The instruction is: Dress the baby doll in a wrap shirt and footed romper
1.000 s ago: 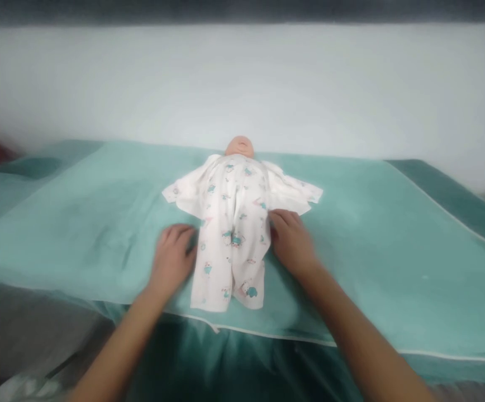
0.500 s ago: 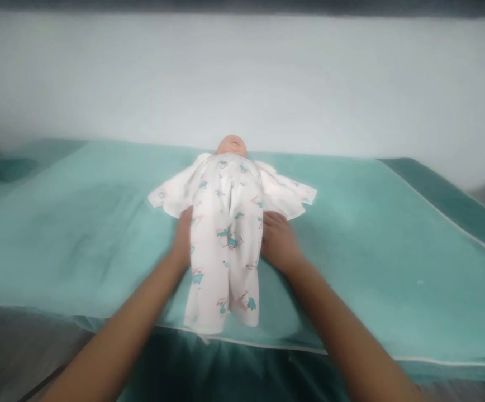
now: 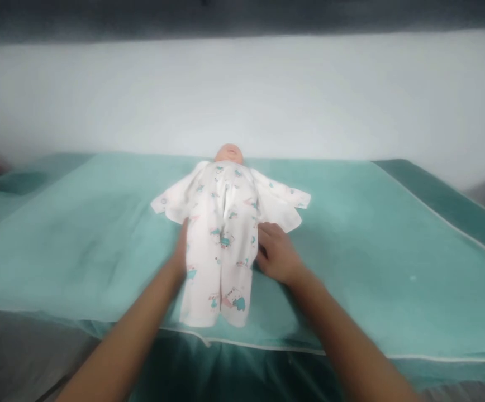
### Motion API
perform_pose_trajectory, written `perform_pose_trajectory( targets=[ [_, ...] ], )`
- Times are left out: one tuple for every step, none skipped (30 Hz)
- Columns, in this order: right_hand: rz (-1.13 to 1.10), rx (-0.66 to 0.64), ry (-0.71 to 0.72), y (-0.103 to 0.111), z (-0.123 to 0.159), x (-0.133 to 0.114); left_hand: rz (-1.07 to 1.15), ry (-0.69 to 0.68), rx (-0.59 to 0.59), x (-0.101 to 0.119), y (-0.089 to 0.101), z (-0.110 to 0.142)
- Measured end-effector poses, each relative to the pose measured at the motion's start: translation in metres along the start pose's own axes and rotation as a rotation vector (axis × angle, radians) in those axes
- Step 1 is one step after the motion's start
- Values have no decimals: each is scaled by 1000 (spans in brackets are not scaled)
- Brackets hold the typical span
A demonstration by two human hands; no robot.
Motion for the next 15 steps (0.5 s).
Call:
perform_pose_trajectory(
  targets=[
    [-2,-13,-3,0,0,-1,-5,-7,11,-1,0,0],
    [-3,-28,-11,0,0,-2,-18,-11,25,-2,0,0],
    [-11,-40,-24,-1,0,-2,-40,-13,45,-4,2,1],
    [-23,-44,-49,-2,0,0,-72,-20,65,-4,4,3],
    [-30,-27,-90,-1,0,3,-107,-45,78,-4,8,6],
    [-19,15,-143,0,2,9,-142,-87,81,-3,12,10],
    [21,81,-207,2,4,16,-175,-142,70,-1,18,15],
    [91,160,-275,5,8,25,-195,-197,48,0,25,21],
    [180,237,-341,9,12,34,-190,-238,18,1,32,26],
    [272,299,-399,12,16,44,-161,-257,-11,0,40,31],
    [351,337,-444,14,19,53,-118,-247,-28,-2,48,34],
    [410,351,-472,15,19,61,-80,-208,-22,-6,56,35],
    [447,347,-482,15,18,68,-64,-141,12,-11,62,33],
    [470,336,-476,15,14,74,-83,-54,66,-18,67,30],
    [488,320,-460,15,7,78,-142,48,128,-25,71,25]
  ],
)
Point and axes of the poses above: each hand's wrist, its own z-axis away from the middle knuckle, its own y-axis out of the back of the hand, x = y × z, the point moved 3 cm from there along -z, towards the middle knuckle, and after that the axes turned 12 degrees about x, right-handed, at the moved point
